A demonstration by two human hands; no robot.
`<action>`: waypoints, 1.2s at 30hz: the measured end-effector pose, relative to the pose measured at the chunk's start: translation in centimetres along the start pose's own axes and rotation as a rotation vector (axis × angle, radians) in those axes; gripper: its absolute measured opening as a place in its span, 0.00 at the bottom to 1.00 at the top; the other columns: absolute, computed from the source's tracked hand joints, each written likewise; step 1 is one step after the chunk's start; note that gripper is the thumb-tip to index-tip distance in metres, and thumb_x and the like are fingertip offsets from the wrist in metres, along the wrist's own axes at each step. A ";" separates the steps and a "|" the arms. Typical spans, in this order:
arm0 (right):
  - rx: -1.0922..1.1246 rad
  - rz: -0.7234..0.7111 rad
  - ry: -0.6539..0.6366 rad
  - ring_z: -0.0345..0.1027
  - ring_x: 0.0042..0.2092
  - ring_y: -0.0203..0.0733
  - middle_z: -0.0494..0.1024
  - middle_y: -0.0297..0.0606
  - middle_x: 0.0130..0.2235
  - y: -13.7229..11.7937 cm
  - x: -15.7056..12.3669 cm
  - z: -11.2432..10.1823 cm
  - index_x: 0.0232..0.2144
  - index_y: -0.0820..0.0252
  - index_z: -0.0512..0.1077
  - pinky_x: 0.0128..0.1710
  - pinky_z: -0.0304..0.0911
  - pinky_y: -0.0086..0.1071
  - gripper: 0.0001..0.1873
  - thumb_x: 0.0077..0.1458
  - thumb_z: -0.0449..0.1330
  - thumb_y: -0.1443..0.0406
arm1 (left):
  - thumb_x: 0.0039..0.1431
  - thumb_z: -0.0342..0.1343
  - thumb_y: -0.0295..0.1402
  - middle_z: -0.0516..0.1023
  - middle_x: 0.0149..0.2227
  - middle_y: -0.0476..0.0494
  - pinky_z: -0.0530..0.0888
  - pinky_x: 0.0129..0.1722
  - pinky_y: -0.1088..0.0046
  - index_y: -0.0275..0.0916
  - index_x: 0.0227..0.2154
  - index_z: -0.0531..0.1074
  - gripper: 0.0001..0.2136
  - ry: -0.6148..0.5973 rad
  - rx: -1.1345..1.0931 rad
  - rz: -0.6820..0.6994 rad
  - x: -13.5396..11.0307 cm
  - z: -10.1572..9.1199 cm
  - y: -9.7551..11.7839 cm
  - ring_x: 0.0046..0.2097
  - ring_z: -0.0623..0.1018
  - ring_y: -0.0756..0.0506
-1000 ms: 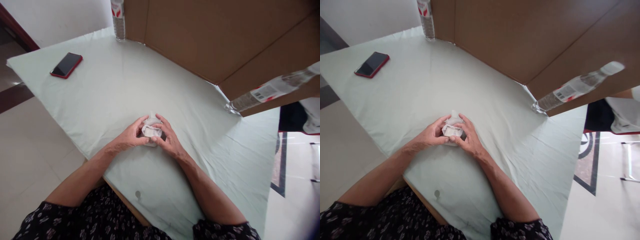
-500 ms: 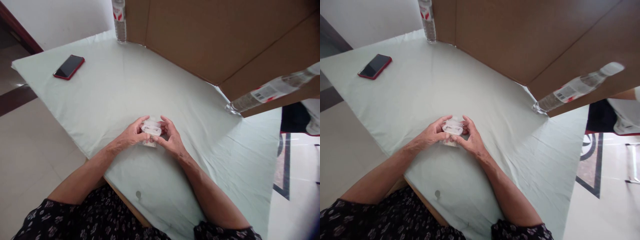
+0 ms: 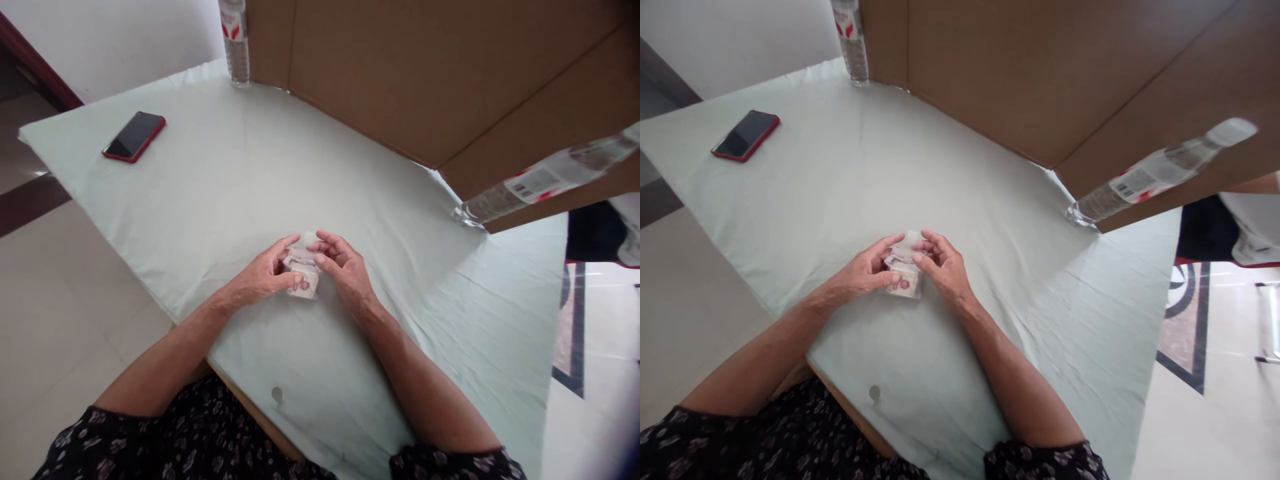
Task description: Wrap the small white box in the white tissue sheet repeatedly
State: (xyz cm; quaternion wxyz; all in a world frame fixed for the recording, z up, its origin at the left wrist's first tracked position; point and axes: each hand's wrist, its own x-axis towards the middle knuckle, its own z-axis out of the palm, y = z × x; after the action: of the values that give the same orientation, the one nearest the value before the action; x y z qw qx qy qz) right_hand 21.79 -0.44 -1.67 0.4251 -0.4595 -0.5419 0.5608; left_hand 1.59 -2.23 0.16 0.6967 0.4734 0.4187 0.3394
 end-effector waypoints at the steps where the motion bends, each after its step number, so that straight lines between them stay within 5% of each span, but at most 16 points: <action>1: -0.010 -0.015 0.001 0.75 0.50 0.47 0.79 0.44 0.50 0.0 0.2 0.1 0.56 0.53 0.70 0.51 0.71 0.43 0.35 0.51 0.69 0.45 | 0.52 0.67 0.34 0.76 0.54 0.35 0.75 0.46 0.66 0.40 0.71 0.53 0.45 -0.004 0.013 0.002 0.0 -0.1 -0.1 0.48 0.79 0.42; 8: -0.060 -0.147 0.045 0.76 0.44 0.43 0.81 0.38 0.42 -0.5 -0.2 0.6 0.55 0.52 0.71 0.49 0.72 0.41 0.24 0.58 0.65 0.53 | 0.55 0.68 0.39 0.76 0.55 0.35 0.75 0.48 0.63 0.43 0.70 0.55 0.43 -0.060 0.142 0.041 -0.2 -0.8 -0.6 0.50 0.79 0.40; 13: -0.295 -0.326 0.109 0.76 0.45 0.44 0.81 0.34 0.39 -1.2 -1.4 1.3 0.47 0.49 0.75 0.54 0.68 0.45 0.12 0.60 0.62 0.62 | 0.58 0.65 0.41 0.82 0.46 0.39 0.75 0.46 0.67 0.36 0.57 0.73 0.26 -0.010 0.164 0.070 -0.1 -0.6 -0.5 0.46 0.80 0.41; 16: -0.418 -0.392 0.128 0.76 0.44 0.45 0.82 0.34 0.37 -1.3 -1.9 1.8 0.44 0.48 0.76 0.52 0.69 0.46 0.10 0.60 0.61 0.65 | 0.60 0.63 0.43 0.83 0.42 0.39 0.74 0.46 0.67 0.32 0.53 0.75 0.23 0.049 0.157 0.083 -0.1 -0.4 -0.4 0.43 0.80 0.43; 23: -0.550 -0.522 0.162 0.76 0.45 0.49 0.83 0.35 0.36 -0.5 -1.7 1.8 0.44 0.46 0.77 0.51 0.66 0.49 0.10 0.62 0.59 0.64 | 0.61 0.59 0.46 0.82 0.42 0.40 0.74 0.43 0.70 0.31 0.52 0.76 0.25 0.167 0.277 0.120 0.1 -0.4 -0.3 0.42 0.79 0.44; 29: -0.753 -0.610 -0.062 0.74 0.54 0.56 0.85 0.34 0.43 0.2 -1.8 0.7 0.40 0.44 0.79 0.59 0.56 0.58 0.09 0.61 0.60 0.62 | 0.63 0.56 0.46 0.80 0.36 0.45 0.71 0.38 0.72 0.34 0.48 0.78 0.21 0.174 0.315 0.149 0.1 -0.5 0.1 0.37 0.75 0.47; 32: -0.774 -0.654 -0.063 0.75 0.53 0.56 0.85 0.34 0.41 -0.2 -2.2 0.3 0.38 0.44 0.78 0.57 0.59 0.58 0.07 0.59 0.60 0.62 | 0.62 0.57 0.47 0.79 0.34 0.45 0.70 0.36 0.73 0.33 0.47 0.78 0.21 0.163 0.283 0.145 0.0 -0.4 0.2 0.35 0.74 0.48; 36: -0.606 -0.558 0.024 0.69 0.59 0.57 0.78 0.42 0.54 -0.6 -2.2 -0.1 0.55 0.47 0.72 0.58 0.63 0.57 0.22 0.59 0.62 0.54 | 0.62 0.57 0.47 0.80 0.37 0.43 0.71 0.37 0.72 0.33 0.49 0.78 0.22 0.183 0.254 0.109 -0.1 -0.4 0.2 0.36 0.76 0.47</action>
State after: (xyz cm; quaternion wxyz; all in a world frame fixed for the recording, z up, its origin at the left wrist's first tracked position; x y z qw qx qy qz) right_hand 22.39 -2.57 -0.97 0.4127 -0.4056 -0.7814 0.2337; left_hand 1.15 -2.08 0.30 0.5707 0.5467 0.4935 0.3630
